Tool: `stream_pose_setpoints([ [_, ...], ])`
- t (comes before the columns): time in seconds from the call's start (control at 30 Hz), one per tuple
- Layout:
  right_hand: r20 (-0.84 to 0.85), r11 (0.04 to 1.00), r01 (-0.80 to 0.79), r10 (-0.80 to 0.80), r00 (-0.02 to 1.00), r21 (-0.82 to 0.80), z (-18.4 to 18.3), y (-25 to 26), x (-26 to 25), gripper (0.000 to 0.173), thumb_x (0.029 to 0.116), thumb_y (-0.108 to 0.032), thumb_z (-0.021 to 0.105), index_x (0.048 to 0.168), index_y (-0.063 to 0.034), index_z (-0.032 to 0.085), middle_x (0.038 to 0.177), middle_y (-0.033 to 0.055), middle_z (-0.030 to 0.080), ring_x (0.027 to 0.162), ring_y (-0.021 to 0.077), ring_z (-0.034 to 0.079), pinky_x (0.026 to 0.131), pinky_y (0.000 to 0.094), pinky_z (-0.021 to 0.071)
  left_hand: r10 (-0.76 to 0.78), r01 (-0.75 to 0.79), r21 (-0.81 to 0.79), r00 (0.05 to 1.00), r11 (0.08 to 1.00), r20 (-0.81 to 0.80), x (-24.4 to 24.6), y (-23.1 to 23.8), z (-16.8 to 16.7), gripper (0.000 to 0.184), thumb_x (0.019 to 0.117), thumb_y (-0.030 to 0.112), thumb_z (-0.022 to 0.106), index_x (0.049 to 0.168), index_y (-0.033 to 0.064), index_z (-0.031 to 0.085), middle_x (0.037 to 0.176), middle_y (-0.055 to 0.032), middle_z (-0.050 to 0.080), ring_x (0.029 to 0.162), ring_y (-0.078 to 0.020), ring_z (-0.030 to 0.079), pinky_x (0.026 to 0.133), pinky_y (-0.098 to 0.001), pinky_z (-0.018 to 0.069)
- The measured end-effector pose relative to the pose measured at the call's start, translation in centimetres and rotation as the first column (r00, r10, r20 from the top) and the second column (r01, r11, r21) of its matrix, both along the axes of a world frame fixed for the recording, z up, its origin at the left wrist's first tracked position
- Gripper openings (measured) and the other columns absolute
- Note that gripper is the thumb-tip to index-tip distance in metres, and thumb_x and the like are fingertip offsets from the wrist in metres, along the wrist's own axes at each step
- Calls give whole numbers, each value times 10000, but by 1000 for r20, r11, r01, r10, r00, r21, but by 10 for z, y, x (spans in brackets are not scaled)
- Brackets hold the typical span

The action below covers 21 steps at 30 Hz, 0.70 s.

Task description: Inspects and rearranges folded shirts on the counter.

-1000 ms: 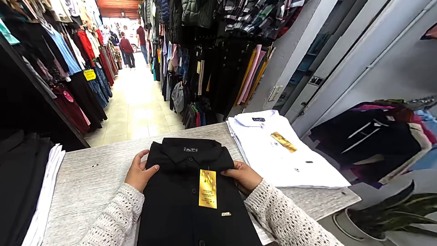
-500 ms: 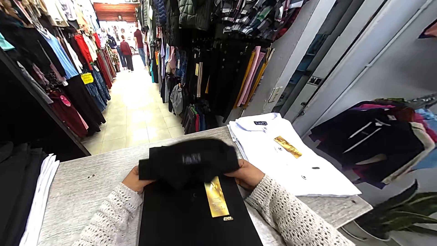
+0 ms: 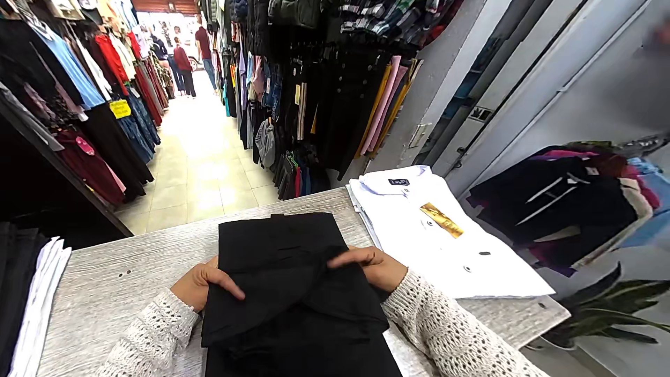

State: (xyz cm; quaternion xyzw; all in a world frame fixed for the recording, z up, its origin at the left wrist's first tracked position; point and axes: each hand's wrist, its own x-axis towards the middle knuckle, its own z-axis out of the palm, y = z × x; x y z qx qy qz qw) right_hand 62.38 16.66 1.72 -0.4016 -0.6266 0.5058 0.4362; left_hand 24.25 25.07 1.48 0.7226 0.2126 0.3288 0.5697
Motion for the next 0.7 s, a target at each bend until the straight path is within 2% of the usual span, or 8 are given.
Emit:
stream_pose_setpoints([
  [0.07,-73,992,71,-79,994,-103,4,0,-5,666,802,95,628,1418,-153,570,1189,13,732,1020,99,715,916,290,591,38,-37,-43,999,998,20,0,-2,0,371,763,-32,746,1125,47,765,1257,-47,693,1199,-98,621,1044,-287,504],
  [0.1,-90,984,109,-123,988,-143,6,0,-7,782,778,101,633,1486,-196,481,1184,44,737,997,137,732,896,319,602,58,-60,-68,998,996,-22,-1,-1,0,589,763,2,762,1337,37,635,1321,-58,668,1204,-117,636,1040,-303,523],
  [0.17,-66,970,147,-162,985,-191,7,2,-9,869,750,76,660,1522,-216,391,1154,62,741,973,155,739,885,329,604,121,-143,-158,983,977,-136,2,-1,7,865,724,3,748,1519,68,412,1335,-47,662,1157,-107,671,993,-287,560],
  [0.33,33,991,103,-101,994,-88,5,-2,-4,308,833,34,623,1100,-49,752,976,-20,771,877,23,707,822,234,589,179,-226,-165,949,960,-258,8,-9,23,262,919,-49,590,1131,7,733,1207,-78,691,1128,-91,643,1007,-256,511],
  [0.47,88,960,259,-250,964,-105,13,-2,-13,314,960,-31,475,770,-141,699,669,-97,685,617,-42,620,605,184,532,562,-595,-73,787,800,-256,19,-11,9,249,1005,23,478,852,7,673,752,-11,679,724,-42,641,728,-285,549],
  [0.53,100,930,328,-315,944,-164,13,1,-17,296,1015,-20,455,852,-118,682,695,-80,686,642,-18,636,641,198,551,614,-660,-121,740,742,-274,26,-1,2,185,1038,56,517,989,-10,682,829,-59,701,780,-101,670,773,-336,559],
  [0.6,49,903,362,-361,931,-232,11,3,-19,151,1033,-16,494,1114,-56,615,821,13,725,732,60,696,719,251,591,605,-662,-186,744,726,-283,28,1,3,265,994,34,601,1253,-16,574,978,-118,718,852,-147,702,816,-354,579],
  [0.7,37,861,423,-430,902,-282,5,8,-19,334,1060,-79,467,1393,-102,453,908,99,708,727,135,696,660,296,581,618,-695,-295,719,656,-318,30,3,6,434,987,79,649,1352,-7,433,875,-137,715,748,-163,711,715,-335,587],
])
